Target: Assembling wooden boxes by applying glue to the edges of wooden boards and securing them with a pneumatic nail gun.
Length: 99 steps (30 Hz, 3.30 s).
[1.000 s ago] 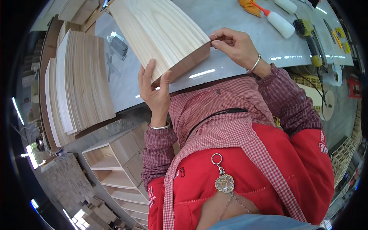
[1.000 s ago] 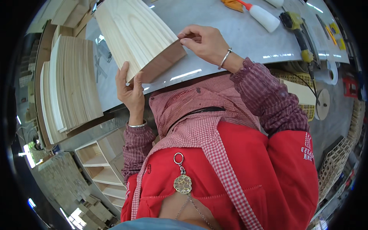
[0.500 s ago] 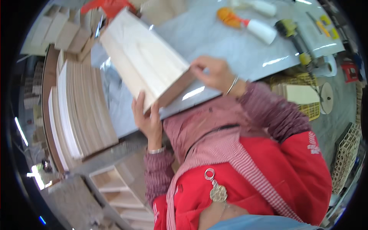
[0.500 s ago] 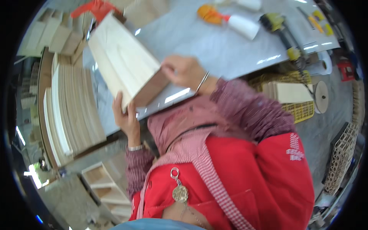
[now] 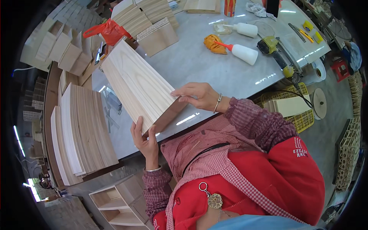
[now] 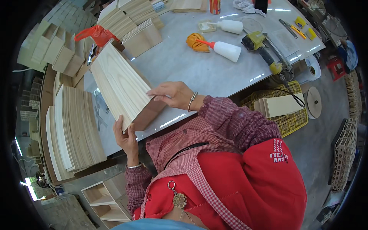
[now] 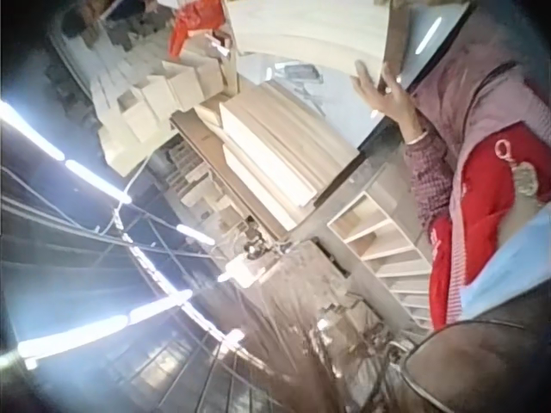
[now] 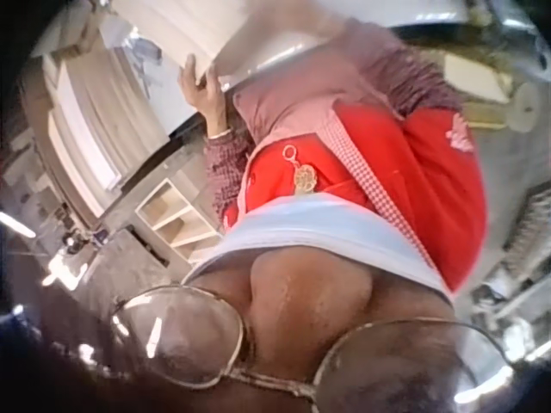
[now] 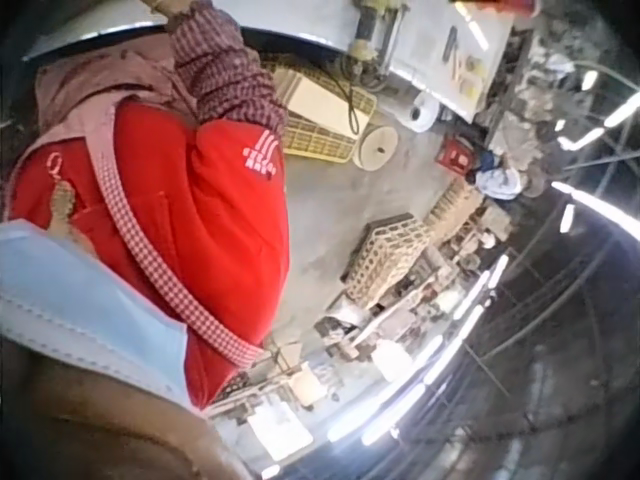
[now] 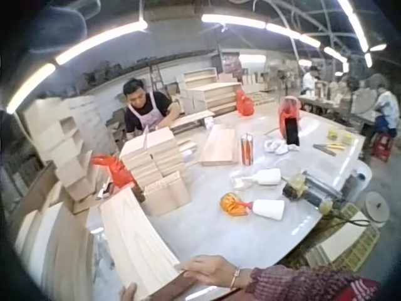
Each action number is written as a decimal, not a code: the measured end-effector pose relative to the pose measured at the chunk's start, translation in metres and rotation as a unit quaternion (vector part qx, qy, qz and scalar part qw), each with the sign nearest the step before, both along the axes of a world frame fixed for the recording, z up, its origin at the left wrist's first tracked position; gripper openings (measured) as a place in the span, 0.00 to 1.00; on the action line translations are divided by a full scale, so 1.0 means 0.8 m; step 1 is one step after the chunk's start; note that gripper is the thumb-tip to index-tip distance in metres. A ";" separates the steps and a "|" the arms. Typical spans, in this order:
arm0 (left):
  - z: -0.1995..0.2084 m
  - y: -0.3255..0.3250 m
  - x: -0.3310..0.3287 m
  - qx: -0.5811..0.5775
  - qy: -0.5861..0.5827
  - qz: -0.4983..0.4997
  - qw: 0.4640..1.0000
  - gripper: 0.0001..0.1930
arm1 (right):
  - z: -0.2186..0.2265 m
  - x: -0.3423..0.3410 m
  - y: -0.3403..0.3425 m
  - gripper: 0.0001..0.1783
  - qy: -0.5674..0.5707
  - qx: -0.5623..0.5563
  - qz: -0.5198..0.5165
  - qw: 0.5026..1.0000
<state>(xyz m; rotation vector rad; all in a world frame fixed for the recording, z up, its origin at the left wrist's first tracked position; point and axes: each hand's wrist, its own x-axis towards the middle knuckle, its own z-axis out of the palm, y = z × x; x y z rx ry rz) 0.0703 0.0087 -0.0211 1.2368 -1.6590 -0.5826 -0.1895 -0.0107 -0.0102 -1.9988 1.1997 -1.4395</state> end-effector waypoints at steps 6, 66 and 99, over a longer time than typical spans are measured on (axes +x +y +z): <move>0.000 -0.004 0.005 -0.022 -0.031 -0.002 0.999 0.23 | -0.022 -0.002 -0.016 0.19 -0.025 0.001 0.052 0.998; 0.018 -0.027 -0.101 -0.292 -0.287 -0.001 0.913 0.14 | -0.034 0.022 0.003 0.14 -0.168 -0.017 -0.019 0.985; 0.019 -0.038 -0.101 -0.317 -0.282 -0.022 0.905 0.18 | -0.036 0.016 0.023 0.17 -0.109 0.015 -0.049 0.993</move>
